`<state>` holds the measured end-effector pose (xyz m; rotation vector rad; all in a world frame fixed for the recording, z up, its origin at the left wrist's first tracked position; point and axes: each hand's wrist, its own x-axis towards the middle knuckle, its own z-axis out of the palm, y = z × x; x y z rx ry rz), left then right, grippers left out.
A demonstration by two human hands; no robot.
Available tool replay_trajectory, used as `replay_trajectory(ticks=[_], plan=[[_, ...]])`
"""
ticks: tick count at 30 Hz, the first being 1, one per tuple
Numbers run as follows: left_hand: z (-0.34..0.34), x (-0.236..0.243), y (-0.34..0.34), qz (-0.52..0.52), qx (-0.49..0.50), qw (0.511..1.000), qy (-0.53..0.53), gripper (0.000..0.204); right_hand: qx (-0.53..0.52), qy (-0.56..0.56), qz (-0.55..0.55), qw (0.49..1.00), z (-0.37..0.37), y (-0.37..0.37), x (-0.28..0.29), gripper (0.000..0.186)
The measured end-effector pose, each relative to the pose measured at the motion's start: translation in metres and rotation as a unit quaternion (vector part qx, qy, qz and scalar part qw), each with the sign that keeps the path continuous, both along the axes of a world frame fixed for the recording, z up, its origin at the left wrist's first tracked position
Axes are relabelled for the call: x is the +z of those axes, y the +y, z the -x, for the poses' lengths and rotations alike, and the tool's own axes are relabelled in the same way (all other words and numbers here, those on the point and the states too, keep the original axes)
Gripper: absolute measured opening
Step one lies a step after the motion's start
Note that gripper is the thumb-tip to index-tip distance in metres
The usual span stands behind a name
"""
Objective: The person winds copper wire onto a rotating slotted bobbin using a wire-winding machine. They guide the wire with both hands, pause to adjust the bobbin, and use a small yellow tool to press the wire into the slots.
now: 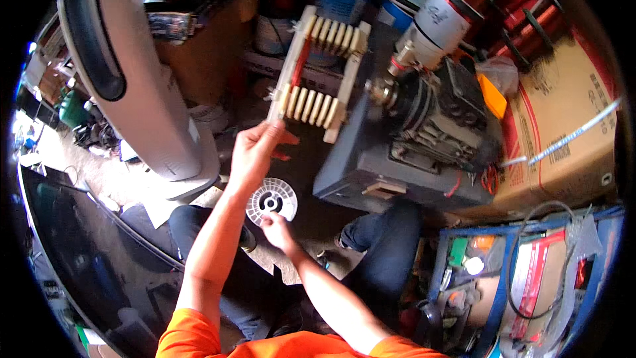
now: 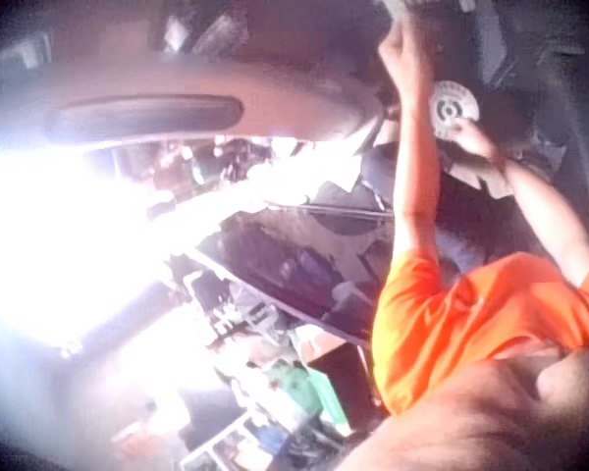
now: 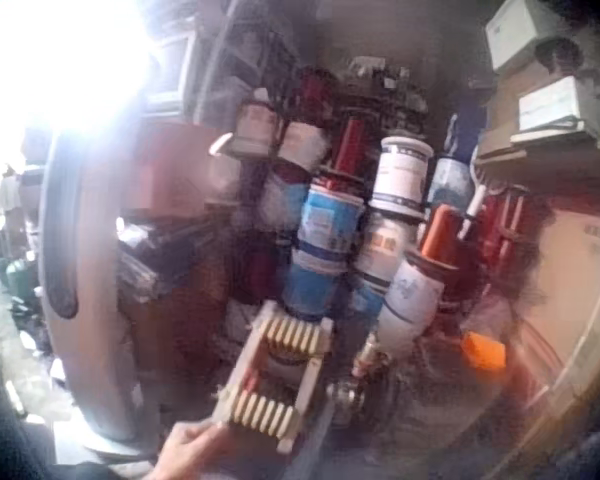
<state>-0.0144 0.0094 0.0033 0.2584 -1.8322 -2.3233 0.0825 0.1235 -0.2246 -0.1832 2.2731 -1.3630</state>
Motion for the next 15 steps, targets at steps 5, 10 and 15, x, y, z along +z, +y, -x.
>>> replay_trajectory(ticks=[5, 10, 15], plan=[[-0.003, -0.004, -0.005, 0.014, -0.001, 1.0, 0.021, 0.034, -0.155, 0.161, 0.073, 0.972, 0.055, 0.001, 0.118, 0.022], [-0.004, 0.0, -0.006, -0.002, -0.019, 1.0, 0.009, 0.035, -0.137, 0.117, 0.376, 0.909, 0.074, -0.009, 0.212, 0.02], [-0.003, 0.003, -0.006, 0.034, -0.043, 0.998, 0.004, 0.034, -0.16, -0.071, 0.476, 0.862, 0.086, -0.018, 0.217, 0.013]])
